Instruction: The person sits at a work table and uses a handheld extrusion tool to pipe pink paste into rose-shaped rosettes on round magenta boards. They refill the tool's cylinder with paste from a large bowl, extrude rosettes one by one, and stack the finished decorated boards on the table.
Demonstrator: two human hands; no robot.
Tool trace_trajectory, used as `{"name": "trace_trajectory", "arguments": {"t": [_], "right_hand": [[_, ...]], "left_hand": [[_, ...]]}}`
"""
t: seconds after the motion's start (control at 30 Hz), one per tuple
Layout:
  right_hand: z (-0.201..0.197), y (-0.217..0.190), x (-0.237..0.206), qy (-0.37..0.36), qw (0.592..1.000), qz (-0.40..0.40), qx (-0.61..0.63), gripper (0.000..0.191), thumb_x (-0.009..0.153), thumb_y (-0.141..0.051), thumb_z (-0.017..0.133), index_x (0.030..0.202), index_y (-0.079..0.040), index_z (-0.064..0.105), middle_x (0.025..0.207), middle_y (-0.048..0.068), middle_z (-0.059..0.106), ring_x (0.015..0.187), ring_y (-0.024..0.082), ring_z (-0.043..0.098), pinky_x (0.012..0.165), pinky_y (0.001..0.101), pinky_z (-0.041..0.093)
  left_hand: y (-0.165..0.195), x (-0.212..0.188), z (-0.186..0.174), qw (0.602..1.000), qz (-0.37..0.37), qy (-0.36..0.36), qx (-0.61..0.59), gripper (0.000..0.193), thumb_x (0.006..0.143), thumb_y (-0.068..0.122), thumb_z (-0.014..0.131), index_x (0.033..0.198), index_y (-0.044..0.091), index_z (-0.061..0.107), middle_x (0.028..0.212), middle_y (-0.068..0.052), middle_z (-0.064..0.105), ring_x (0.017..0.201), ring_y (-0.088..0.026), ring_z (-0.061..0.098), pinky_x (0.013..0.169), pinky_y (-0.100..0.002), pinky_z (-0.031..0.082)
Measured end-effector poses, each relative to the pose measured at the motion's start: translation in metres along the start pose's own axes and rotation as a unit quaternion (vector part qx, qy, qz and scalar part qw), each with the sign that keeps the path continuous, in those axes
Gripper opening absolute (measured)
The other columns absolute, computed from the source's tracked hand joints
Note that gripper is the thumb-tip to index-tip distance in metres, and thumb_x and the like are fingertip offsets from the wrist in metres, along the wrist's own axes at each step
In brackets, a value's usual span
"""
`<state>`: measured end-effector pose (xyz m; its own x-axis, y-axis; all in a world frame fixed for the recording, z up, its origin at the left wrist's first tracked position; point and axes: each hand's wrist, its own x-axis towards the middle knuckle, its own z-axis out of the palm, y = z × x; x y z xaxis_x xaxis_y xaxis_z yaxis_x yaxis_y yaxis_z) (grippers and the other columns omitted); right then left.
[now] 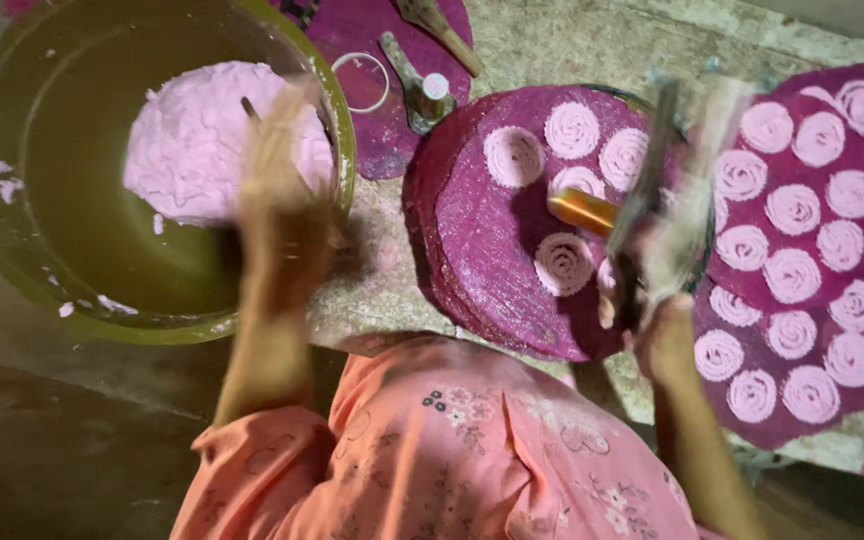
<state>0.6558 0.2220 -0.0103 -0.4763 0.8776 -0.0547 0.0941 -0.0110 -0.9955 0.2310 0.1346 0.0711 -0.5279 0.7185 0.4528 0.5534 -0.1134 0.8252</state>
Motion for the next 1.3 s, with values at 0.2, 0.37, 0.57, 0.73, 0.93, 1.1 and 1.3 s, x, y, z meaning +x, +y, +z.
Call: {"name": "trace_trajectory", "arguments": {"t": [0.2,0.37,0.57,0.73,0.93,1.1,1.3], "right_hand": [[-0.004,-0.034,0.048,-0.219,0.936,0.250,-0.113,0.088,0.094,-0.078,0.024,0.113,-0.005,0.068,0.086,0.008,0.070,0.075,0.016,0.065,0.065,0.0328,0.053],[-0.006,-0.076,0.084,-0.240,0.912,0.248,-0.224,0.083,0.101,-0.070,0.029,0.115,0.002,0.066,0.090,0.011,0.072,0.080,0.020,0.067,0.073,0.0371,0.054],[0.033,-0.095,0.095,-0.149,0.888,0.145,-0.411,0.074,0.100,-0.061,0.037,0.134,0.000,0.062,0.082,0.014,0.070,0.078,0.024,0.067,0.075,0.0420,0.052],[0.047,-0.107,0.086,-0.160,0.892,0.261,-0.331,0.070,0.100,-0.058,0.038,0.131,-0.002,0.065,0.068,0.016,0.059,0.059,0.028,0.060,0.060,0.0460,0.050],[0.030,-0.120,0.098,-0.135,0.873,0.139,-0.447,0.067,0.102,-0.056,0.038,0.132,-0.003,0.067,0.064,0.014,0.059,0.059,0.025,0.059,0.060,0.0417,0.048],[0.044,-0.111,0.095,-0.174,0.915,0.066,-0.358,0.067,0.108,-0.055,0.038,0.122,0.005,0.065,0.075,0.008,0.062,0.069,0.018,0.060,0.067,0.0378,0.049],[0.025,-0.140,0.085,-0.147,0.881,0.179,-0.412,0.065,0.102,-0.054,0.039,0.124,0.000,0.068,0.066,0.010,0.059,0.061,0.020,0.056,0.060,0.0398,0.048]], "left_hand": [[-0.008,0.005,0.143,0.581,-0.246,-0.240,-0.738,0.084,0.092,0.067,0.049,0.152,0.008,0.043,0.148,-0.009,0.059,0.142,-0.025,0.054,0.127,-0.044,0.037],[-0.012,0.016,0.181,0.460,-0.256,-0.155,-0.836,0.056,0.105,0.066,0.042,0.100,0.011,0.055,0.085,-0.001,0.051,0.089,-0.020,0.053,0.099,-0.040,0.045],[-0.038,0.027,0.185,0.503,-0.229,-0.126,-0.824,0.048,0.103,0.059,0.041,0.083,0.016,0.047,0.074,0.003,0.045,0.075,-0.016,0.046,0.087,-0.038,0.043],[-0.040,0.017,0.185,0.502,-0.241,-0.118,-0.822,0.046,0.103,0.057,0.042,0.081,0.017,0.045,0.071,0.004,0.043,0.071,-0.015,0.045,0.082,-0.037,0.043],[-0.024,0.036,0.193,0.517,-0.254,-0.101,-0.811,0.045,0.097,0.057,0.042,0.078,0.016,0.045,0.069,0.003,0.041,0.068,-0.015,0.044,0.078,-0.037,0.043],[-0.029,0.042,0.169,0.563,-0.211,-0.111,-0.791,0.047,0.101,0.059,0.040,0.080,0.018,0.045,0.071,0.004,0.040,0.068,-0.015,0.043,0.075,-0.035,0.039],[-0.007,0.025,0.190,0.510,-0.316,-0.049,-0.798,0.045,0.097,0.056,0.039,0.074,0.018,0.045,0.064,0.005,0.041,0.062,-0.015,0.042,0.072,-0.036,0.040]]}}
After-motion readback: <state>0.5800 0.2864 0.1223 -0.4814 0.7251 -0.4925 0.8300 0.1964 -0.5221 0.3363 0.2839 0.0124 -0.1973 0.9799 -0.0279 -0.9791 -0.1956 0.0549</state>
